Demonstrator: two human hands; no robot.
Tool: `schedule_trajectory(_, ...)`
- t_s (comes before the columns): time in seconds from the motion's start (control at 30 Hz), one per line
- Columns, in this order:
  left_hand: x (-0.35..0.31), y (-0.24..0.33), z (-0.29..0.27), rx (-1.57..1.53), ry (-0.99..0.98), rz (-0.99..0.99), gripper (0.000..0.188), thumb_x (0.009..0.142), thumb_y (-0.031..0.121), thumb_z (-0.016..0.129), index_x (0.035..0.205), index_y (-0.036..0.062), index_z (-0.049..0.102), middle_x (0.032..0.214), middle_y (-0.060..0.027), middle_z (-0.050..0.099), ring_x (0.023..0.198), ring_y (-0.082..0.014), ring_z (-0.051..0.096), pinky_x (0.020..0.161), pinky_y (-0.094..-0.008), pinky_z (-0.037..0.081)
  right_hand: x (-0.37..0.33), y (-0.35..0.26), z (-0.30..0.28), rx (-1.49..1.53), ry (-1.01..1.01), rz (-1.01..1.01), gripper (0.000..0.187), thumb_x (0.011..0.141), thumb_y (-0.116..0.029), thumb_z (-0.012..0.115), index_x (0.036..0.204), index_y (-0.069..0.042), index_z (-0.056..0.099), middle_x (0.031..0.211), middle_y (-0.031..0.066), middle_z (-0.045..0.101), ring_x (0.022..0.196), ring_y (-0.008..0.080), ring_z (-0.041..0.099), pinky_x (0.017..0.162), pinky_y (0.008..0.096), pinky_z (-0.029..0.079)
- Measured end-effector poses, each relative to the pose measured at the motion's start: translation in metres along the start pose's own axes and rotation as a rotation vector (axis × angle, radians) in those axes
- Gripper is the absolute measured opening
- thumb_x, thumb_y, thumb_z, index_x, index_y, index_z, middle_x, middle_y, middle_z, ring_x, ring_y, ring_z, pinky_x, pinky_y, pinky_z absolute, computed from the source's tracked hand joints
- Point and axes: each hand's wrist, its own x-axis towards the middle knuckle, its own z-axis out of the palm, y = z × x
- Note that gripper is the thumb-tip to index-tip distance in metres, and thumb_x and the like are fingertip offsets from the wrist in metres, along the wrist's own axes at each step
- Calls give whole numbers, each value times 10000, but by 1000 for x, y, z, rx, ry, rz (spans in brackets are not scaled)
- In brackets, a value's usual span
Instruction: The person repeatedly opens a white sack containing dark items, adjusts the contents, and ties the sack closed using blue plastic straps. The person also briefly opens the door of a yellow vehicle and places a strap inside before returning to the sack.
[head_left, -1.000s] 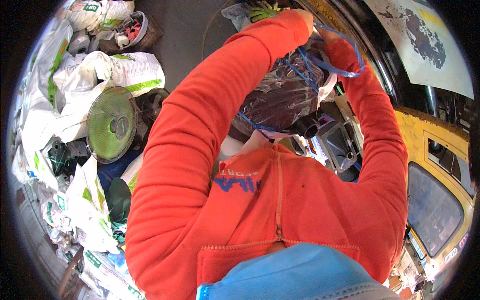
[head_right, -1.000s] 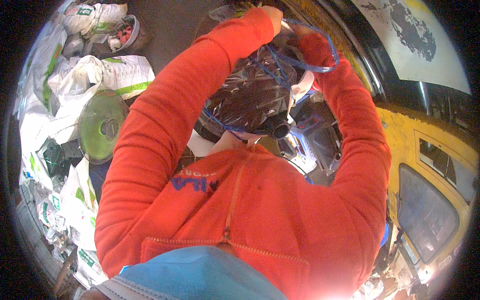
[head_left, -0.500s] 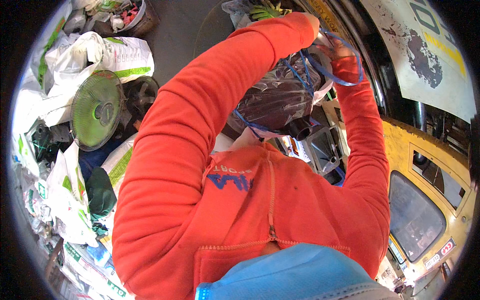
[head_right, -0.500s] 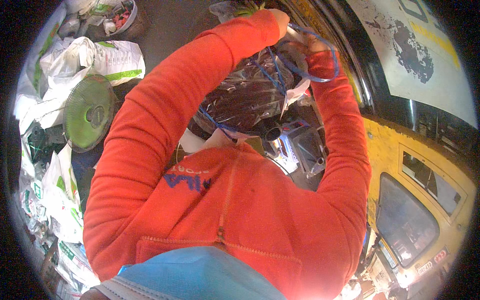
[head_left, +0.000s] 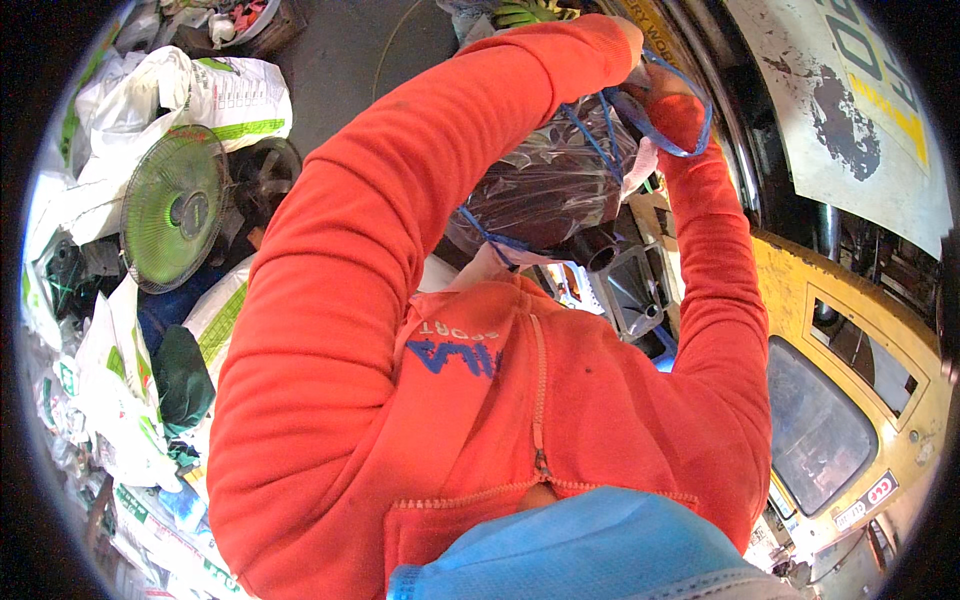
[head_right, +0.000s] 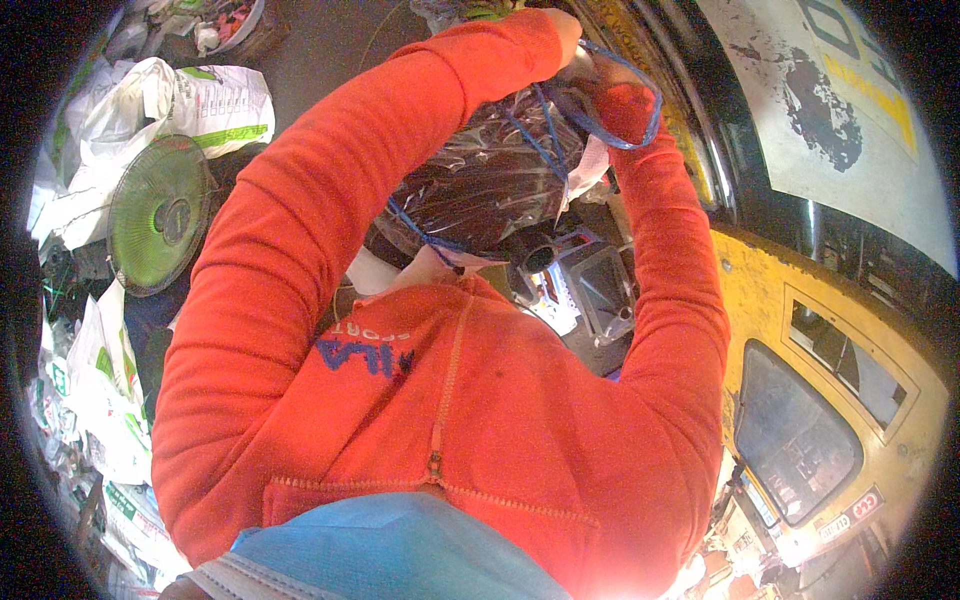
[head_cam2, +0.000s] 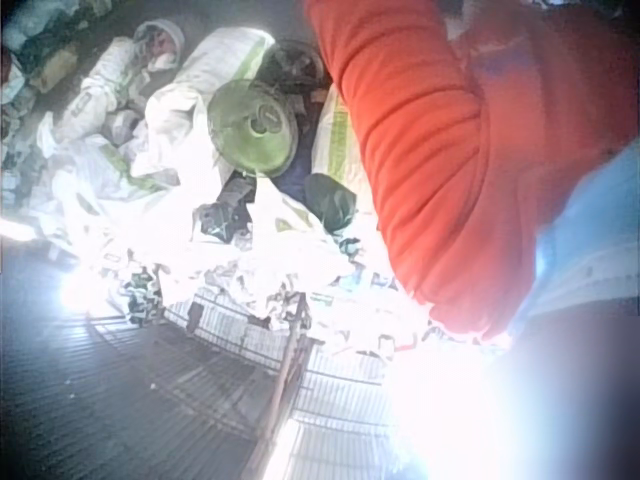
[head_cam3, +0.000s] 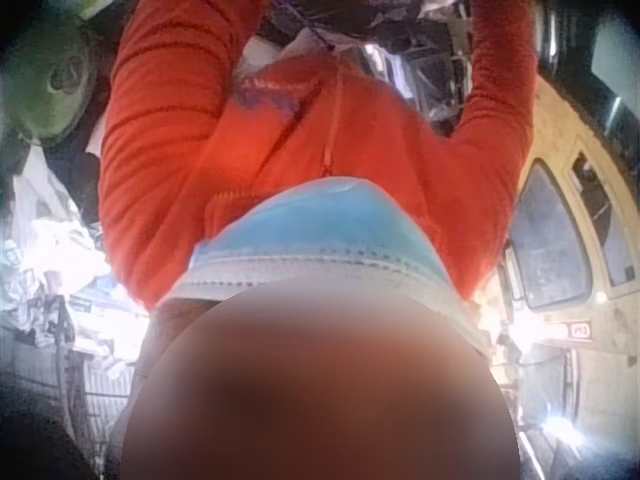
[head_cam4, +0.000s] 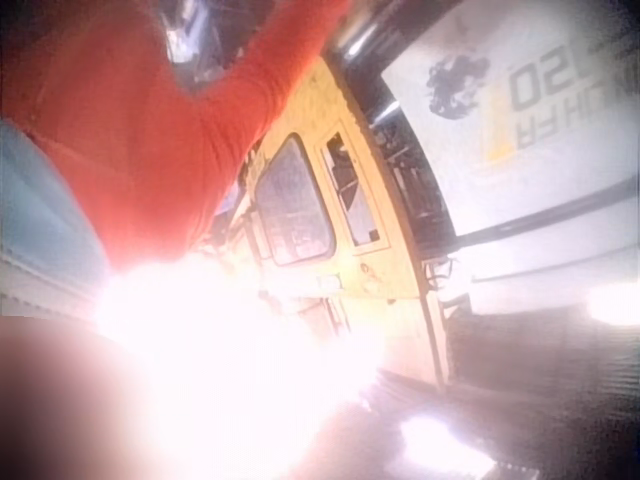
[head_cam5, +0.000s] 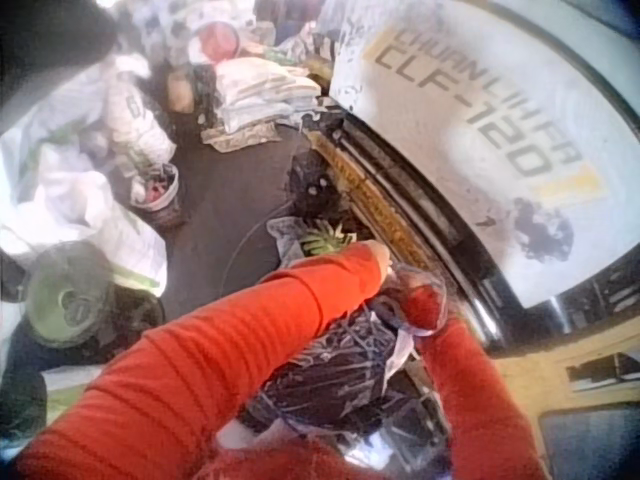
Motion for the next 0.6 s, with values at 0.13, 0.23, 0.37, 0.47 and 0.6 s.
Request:
schedule_trajectory(0.13, -5, 1, -6, 7, -60, -6, 206, 677, 162, 615, 839, 59, 689, 879, -169, 647, 859, -322, 624, 727, -398, 504, 4, -6, 0, -119, -67, 64, 300, 741, -221, 636, 993, -60, 616, 993, 186, 617, 933, 333, 590, 779, 397, 464)
schedule_trajectory(0.23, -9, 1, -12, 4, -118, -12, 202, 680, 163, 609, 831, 53, 688, 868, -171, 647, 849, -325, 627, 719, -403, 506, 4, -1, 4, -89, -101, 9, 275, 751, -226, 614, 976, -68, 620, 966, 197, 617, 911, 350, 591, 762, 405, 469)
schedule_trajectory(0.37, -10, 2, -21, 0, -170, -22, 199, 685, 164, 601, 824, 50, 686, 858, -175, 647, 840, -330, 629, 710, -411, 508, 4, 10, 14, -236, -17, -24, 276, 768, -221, 587, 998, -71, 612, 936, 200, 621, 923, 359, 585, 771, 410, 466)
schedule_trajectory(0.47, -15, 4, -30, 14, -132, -23, 197, 696, 169, 593, 826, 55, 687, 864, -181, 644, 842, -332, 628, 713, -411, 508, 5, 16, 23, 34, 21, 52, 302, 758, -213, 590, 1027, -76, 600, 943, 197, 619, 937, 362, 580, 792, 413, 459)
schedule_trajectory(0.6, -30, 6, -42, 100, -108, 20, 196, 721, 175, 563, 819, 56, 685, 853, -187, 640, 830, -339, 623, 720, -414, 505, 7, 16, 31, -14, 89, 21, 313, 782, -171, 585, 1089, -111, 563, 987, 195, 610, 936, 362, 575, 793, 408, 453)
